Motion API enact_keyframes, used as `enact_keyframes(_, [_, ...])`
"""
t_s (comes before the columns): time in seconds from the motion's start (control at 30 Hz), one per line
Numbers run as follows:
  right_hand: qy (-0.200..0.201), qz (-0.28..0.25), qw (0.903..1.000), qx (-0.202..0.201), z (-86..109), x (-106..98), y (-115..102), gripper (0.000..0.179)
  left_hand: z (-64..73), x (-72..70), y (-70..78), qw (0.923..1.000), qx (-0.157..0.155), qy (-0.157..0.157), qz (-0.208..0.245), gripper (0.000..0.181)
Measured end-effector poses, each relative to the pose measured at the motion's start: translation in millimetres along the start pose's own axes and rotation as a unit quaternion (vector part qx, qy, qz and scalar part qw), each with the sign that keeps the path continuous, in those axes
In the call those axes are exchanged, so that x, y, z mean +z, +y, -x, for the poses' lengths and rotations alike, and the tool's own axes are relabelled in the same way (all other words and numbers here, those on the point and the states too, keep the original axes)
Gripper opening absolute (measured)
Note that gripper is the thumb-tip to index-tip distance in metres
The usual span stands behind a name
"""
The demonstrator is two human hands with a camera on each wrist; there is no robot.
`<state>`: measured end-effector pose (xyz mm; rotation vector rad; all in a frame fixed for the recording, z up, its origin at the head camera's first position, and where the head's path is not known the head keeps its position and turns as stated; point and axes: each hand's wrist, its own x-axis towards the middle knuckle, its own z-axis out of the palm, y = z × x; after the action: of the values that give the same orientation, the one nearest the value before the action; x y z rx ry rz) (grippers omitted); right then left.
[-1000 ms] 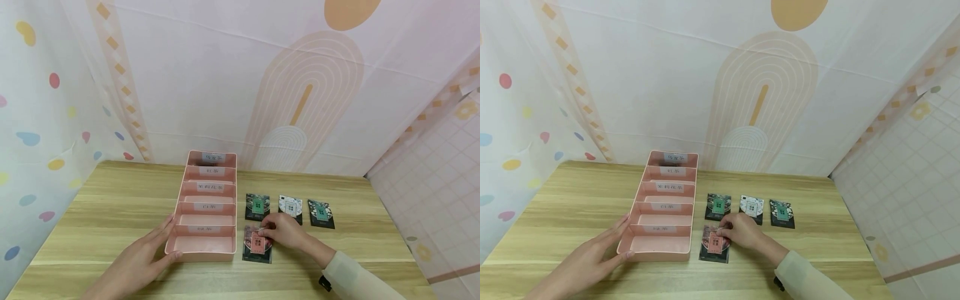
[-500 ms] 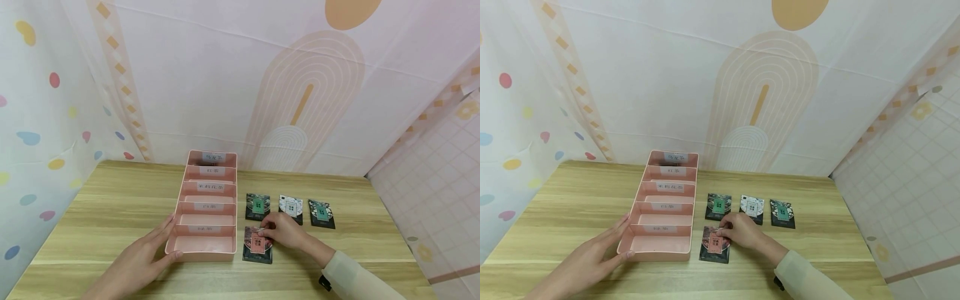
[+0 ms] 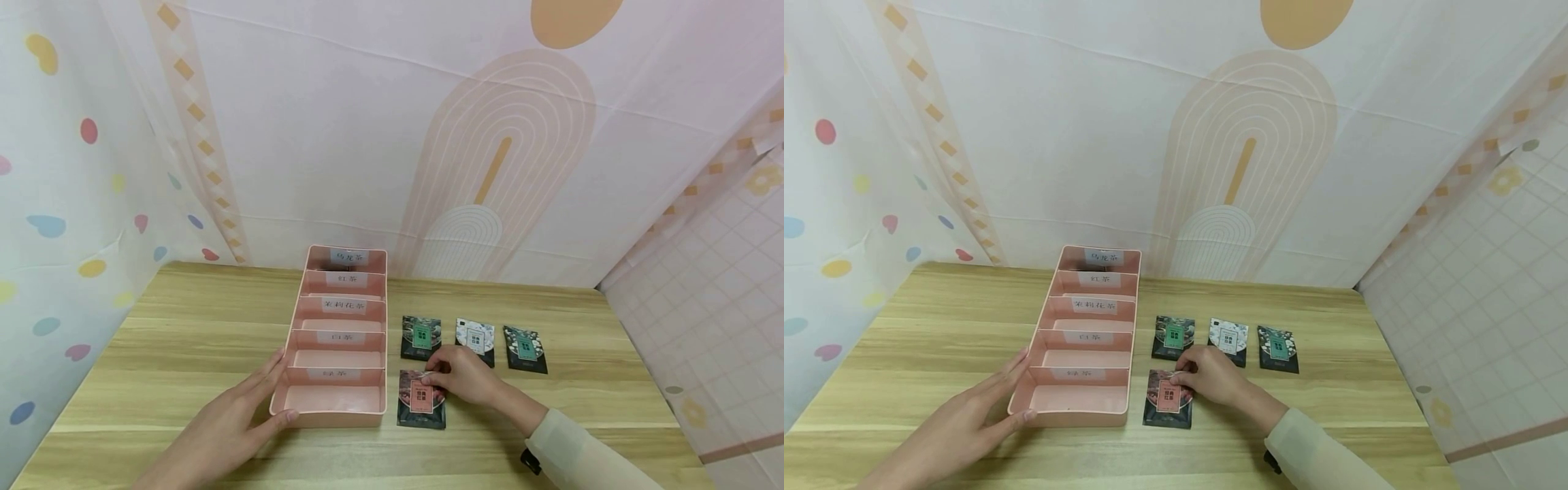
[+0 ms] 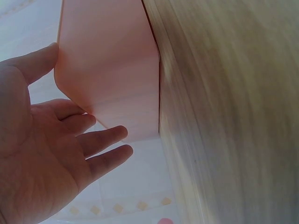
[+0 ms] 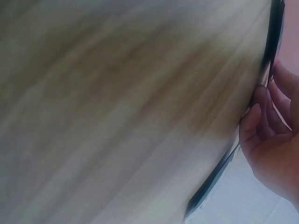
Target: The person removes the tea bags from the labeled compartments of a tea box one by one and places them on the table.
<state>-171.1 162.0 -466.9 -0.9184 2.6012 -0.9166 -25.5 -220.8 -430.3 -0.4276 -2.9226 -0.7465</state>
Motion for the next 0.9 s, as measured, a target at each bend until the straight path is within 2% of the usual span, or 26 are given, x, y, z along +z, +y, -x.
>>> enact_keyframes(0.5, [0.034,-0.006,0.9994,-0.002,3.2,-11,-7,0.010,-0.2,0.3,0.0,1.0000,0.001,0.001,-0.002,0.079])
enact_keyframes(0.63, [0.054,-0.013,0.9984,-0.013,2.6,-18,-12,0.015,-0.2,0.0,0.6,1.0000,0.003,0.004,-0.004,0.079])
enact_keyframes(0.9, [0.102,-0.031,0.9924,-0.061,-2.5,-29,-20,0.011,-0.1,0.1,0.3,1.0000,0.003,0.006,-0.005,0.079])
